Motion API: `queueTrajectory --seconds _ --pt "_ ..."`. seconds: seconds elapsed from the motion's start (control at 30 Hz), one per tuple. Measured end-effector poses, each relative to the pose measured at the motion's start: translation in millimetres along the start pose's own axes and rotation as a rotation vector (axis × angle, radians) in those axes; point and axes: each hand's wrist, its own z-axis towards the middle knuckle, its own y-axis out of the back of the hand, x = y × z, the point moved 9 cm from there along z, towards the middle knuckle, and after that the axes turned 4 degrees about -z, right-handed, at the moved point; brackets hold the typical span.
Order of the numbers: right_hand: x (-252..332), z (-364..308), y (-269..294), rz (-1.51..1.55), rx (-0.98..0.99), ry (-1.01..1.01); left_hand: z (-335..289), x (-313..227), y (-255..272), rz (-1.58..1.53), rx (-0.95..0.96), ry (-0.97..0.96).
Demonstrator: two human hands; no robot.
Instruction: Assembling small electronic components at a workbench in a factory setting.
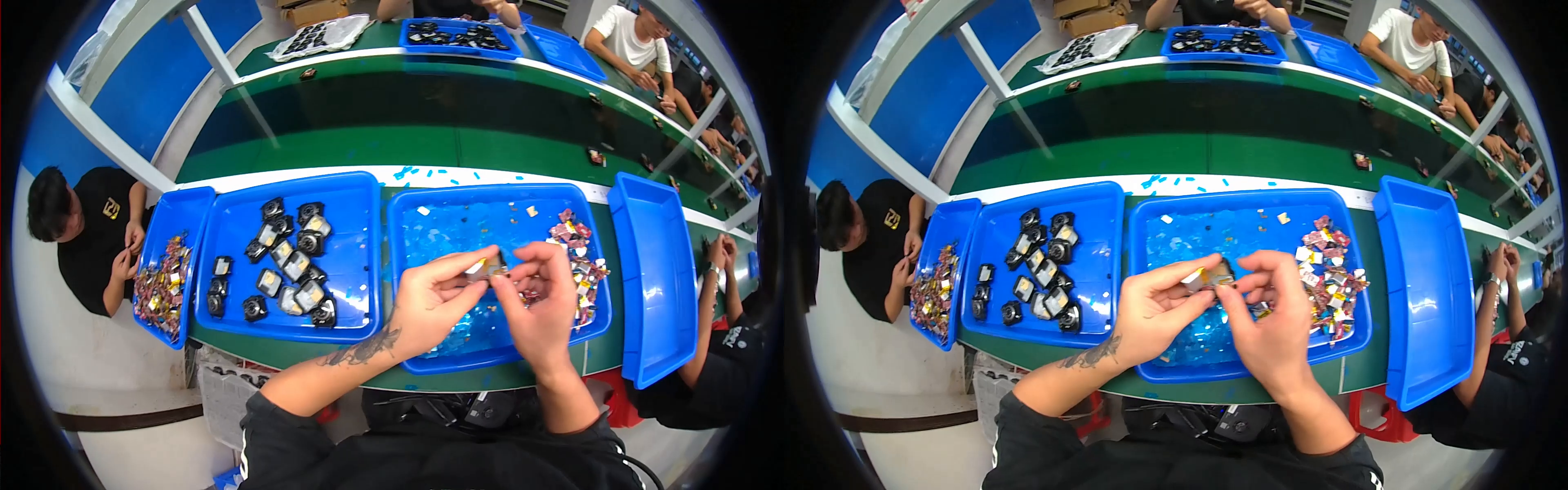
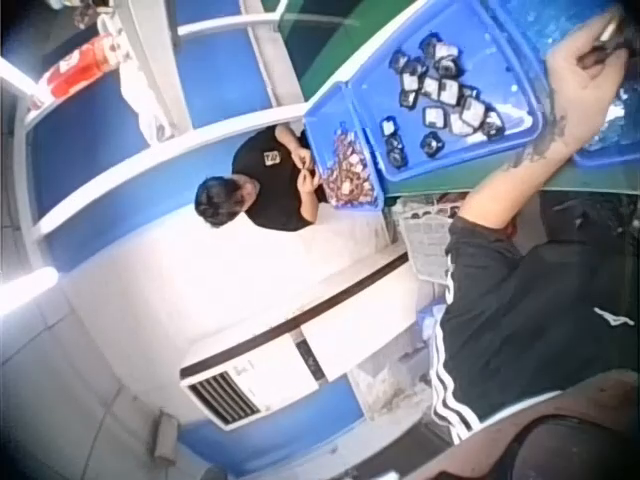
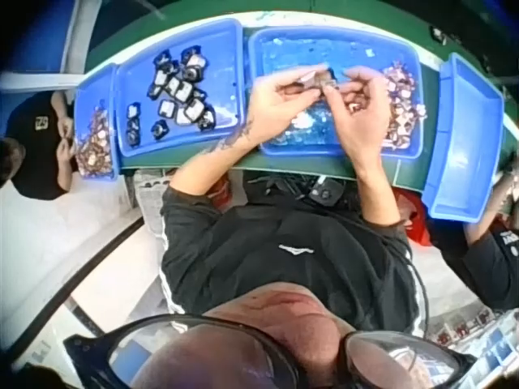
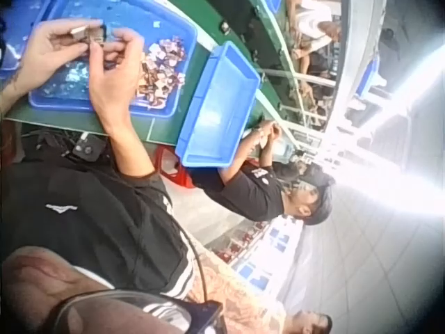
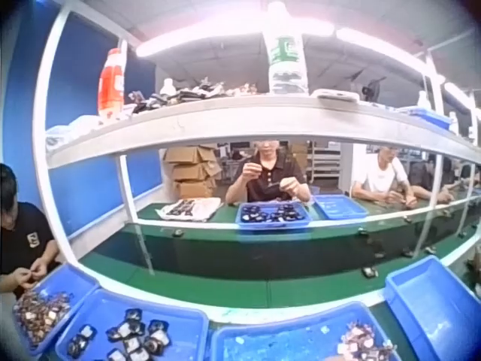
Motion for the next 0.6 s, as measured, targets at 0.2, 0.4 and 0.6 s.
queueTrajectory --seconds 0.2,0.4,0.6 --pt "-6.3 -0.9 -14.0 0.183 0.089 -0.077 -8.3 -4.2 4.8 0.025 -0.048 -0.019" --pt "-5.7 3.9 -11.5 0.115 0.059 -0.068 2.7 -0.7 6.3 0.02 -0.105 -0.034" --pt "12.0 9.9 -32.4 -0.123 0.114 0.135 0.8 1.0 21.7 -0.028 -0.209 -0.089"
